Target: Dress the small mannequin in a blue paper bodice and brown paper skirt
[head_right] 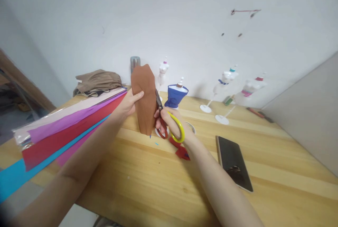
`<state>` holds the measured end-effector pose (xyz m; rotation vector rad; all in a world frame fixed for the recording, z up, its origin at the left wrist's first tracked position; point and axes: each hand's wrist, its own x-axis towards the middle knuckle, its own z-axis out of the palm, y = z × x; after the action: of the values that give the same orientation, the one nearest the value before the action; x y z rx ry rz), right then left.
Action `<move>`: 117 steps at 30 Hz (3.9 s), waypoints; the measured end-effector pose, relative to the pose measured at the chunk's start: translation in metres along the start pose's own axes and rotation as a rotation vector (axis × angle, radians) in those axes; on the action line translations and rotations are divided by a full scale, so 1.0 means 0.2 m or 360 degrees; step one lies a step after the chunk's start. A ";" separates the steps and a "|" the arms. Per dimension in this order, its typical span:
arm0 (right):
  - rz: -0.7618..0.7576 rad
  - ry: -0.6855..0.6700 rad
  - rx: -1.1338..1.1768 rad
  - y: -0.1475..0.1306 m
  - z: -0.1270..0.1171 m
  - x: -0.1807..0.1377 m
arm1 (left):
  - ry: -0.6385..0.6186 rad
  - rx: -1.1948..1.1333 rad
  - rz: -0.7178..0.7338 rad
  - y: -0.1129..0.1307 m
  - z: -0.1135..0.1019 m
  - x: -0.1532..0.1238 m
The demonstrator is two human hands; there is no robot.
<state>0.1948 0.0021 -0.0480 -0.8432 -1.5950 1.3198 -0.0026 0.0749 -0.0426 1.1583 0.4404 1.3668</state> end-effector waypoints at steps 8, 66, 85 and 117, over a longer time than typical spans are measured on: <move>0.0004 0.0039 -0.0031 -0.01 0.01 0.00 | 0.0024 0.0010 0.0026 -0.02 0.00 0.00; 0.0018 0.0055 0.0104 0.00 0.00 0.01 | -0.0083 0.0145 -0.0031 -0.04 -0.01 0.00; 0.0079 0.0161 -0.0009 0.02 0.01 0.02 | -0.0042 0.0098 -0.0002 -0.04 0.00 0.00; -0.0037 0.0120 0.0027 0.04 0.02 0.02 | -0.0115 0.0124 -0.0019 -0.05 0.00 -0.01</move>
<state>0.1901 0.0059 -0.0543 -0.8516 -1.5288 1.2687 0.0017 0.0763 -0.0520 1.2628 0.4515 1.3028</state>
